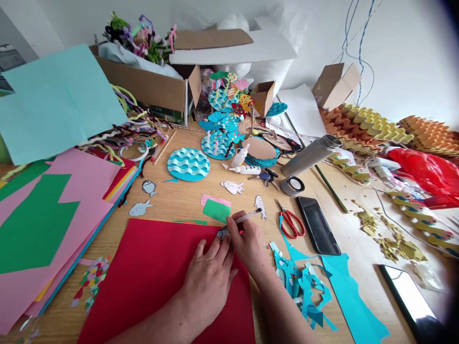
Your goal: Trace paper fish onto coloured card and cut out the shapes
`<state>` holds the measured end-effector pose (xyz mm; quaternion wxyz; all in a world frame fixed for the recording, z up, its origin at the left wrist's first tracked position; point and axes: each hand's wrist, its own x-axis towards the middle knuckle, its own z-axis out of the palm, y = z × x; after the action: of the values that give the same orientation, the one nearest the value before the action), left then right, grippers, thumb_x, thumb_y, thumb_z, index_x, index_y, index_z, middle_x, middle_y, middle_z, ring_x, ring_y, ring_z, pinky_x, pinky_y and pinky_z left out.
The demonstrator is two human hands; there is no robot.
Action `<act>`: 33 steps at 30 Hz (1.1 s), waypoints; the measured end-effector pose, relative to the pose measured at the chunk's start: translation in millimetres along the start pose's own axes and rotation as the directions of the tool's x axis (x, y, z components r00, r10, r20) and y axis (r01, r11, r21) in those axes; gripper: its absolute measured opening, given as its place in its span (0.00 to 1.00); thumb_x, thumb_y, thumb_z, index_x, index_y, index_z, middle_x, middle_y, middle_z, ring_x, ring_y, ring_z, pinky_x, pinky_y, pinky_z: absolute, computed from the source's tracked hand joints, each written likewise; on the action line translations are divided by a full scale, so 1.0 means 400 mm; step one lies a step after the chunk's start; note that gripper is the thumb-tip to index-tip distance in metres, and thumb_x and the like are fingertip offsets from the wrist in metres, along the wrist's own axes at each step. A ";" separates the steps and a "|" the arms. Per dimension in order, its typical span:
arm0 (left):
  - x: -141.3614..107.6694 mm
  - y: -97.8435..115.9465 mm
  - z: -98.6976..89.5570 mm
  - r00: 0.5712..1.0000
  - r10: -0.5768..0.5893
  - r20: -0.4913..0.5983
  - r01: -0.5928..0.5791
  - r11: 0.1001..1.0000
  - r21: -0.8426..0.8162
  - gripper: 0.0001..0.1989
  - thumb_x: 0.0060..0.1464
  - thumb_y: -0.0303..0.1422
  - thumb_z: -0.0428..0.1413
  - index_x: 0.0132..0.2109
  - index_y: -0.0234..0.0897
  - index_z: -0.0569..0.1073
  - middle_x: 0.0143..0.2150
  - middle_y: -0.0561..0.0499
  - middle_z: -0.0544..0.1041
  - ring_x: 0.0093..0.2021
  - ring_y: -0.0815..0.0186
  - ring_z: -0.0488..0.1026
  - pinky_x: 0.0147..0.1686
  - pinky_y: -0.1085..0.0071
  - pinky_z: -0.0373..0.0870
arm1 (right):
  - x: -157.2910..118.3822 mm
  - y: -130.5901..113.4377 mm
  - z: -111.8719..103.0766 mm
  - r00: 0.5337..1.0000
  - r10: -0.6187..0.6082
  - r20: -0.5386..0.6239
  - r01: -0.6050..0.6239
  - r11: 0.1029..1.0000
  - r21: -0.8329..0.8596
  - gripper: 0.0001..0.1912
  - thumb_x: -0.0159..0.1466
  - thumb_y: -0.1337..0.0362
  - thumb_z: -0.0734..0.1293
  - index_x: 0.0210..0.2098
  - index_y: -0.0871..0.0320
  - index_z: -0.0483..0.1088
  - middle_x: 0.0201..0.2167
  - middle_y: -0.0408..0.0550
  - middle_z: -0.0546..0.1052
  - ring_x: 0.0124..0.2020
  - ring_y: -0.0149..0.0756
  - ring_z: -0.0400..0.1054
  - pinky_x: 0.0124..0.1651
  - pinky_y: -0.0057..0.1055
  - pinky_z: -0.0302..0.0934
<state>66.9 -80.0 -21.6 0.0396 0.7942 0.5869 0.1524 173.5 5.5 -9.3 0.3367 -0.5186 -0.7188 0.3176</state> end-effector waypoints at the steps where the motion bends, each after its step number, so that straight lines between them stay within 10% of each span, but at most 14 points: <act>1: 0.000 0.000 -0.001 1.000 -0.002 0.005 0.002 1.000 -0.006 0.19 0.64 0.40 0.44 0.55 0.39 0.71 0.59 0.48 0.71 0.57 0.58 0.64 0.52 0.55 0.58 | -0.001 -0.001 0.001 1.000 0.005 0.008 -0.005 1.000 0.005 0.12 0.67 0.59 0.59 0.28 0.56 0.61 0.22 0.40 0.67 0.22 0.28 0.61 0.27 0.26 0.54; 33: -0.002 -0.002 0.000 1.000 0.013 0.026 -0.014 0.999 0.044 0.21 0.65 0.41 0.42 0.57 0.40 0.70 0.61 0.48 0.69 0.58 0.57 0.63 0.52 0.55 0.59 | 0.000 0.007 -0.010 0.999 -0.037 -0.034 0.030 0.980 -0.196 0.11 0.67 0.59 0.57 0.30 0.55 0.60 0.21 0.41 0.67 0.22 0.32 0.63 0.28 0.28 0.55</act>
<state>66.0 -80.5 -21.9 0.0285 0.8006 0.5844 0.1296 178.4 6.5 -9.2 0.3031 -0.5430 -0.7486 0.2301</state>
